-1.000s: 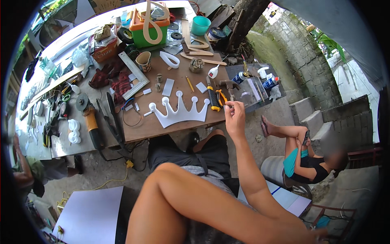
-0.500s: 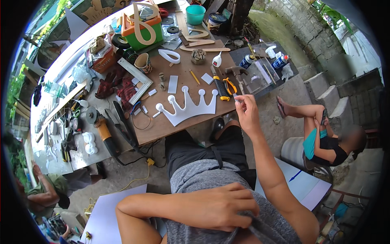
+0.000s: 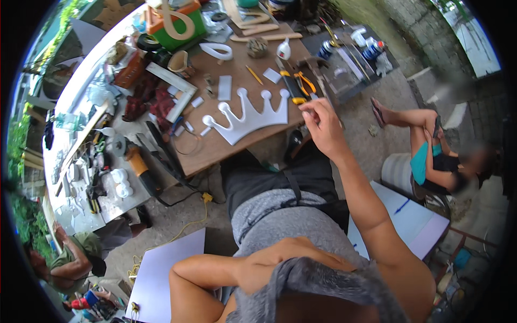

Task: Attaching a crown-shaped cutout to a wooden stick using glue and a pencil for marking.

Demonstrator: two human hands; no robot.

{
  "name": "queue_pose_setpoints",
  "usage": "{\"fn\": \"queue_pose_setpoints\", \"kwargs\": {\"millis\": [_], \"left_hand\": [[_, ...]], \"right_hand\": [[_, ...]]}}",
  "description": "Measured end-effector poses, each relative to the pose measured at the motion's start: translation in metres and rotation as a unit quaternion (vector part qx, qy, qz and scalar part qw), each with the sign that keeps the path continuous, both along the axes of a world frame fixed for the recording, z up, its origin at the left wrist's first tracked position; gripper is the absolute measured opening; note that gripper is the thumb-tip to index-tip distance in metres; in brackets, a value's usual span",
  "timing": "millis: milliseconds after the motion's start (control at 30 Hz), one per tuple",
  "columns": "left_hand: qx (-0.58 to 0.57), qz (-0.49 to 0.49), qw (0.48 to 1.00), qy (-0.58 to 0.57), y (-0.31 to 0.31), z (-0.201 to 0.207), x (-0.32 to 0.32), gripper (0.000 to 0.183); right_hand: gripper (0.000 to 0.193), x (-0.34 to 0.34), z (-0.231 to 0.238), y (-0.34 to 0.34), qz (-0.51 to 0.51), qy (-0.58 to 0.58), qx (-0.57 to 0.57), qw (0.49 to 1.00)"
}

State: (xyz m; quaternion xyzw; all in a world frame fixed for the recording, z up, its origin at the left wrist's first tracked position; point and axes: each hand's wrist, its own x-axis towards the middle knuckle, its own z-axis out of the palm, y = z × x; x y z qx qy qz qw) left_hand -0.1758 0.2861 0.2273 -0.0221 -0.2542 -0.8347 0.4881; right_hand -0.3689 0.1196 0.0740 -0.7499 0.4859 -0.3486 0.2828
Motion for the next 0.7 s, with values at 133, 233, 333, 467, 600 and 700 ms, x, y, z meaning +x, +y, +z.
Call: {"fn": "queue_pose_setpoints", "kwargs": {"millis": [133,233,333,467,600,700], "left_hand": [[0.133,0.009,0.976,0.174,0.051,0.03,-0.014,0.06],[0.208,-0.022,0.969,0.133,0.204,0.093,0.064,0.052],[0.232,-0.013,0.97,0.064,0.182,0.128,0.053,0.045],[0.112,0.057,0.986,0.111,0.024,0.062,-0.02,0.049],[0.064,0.137,0.988,0.032,0.018,0.072,-0.036,0.048],[0.059,0.217,0.974,-0.024,0.015,0.087,-0.035,0.047]], "right_hand": [[0.014,0.005,-0.007,-0.002,-0.005,-0.011,-0.023,1.0],[0.016,0.004,-0.014,0.004,-0.001,-0.008,-0.01,1.0],[0.017,0.025,-0.016,0.014,0.01,-0.03,0.001,0.999],[0.015,-0.008,-0.012,0.017,-0.044,-0.007,0.036,0.998],[0.018,-0.008,-0.009,0.032,-0.034,-0.026,0.046,0.998],[0.019,-0.002,0.001,0.035,-0.018,-0.041,0.047,0.998]]}}
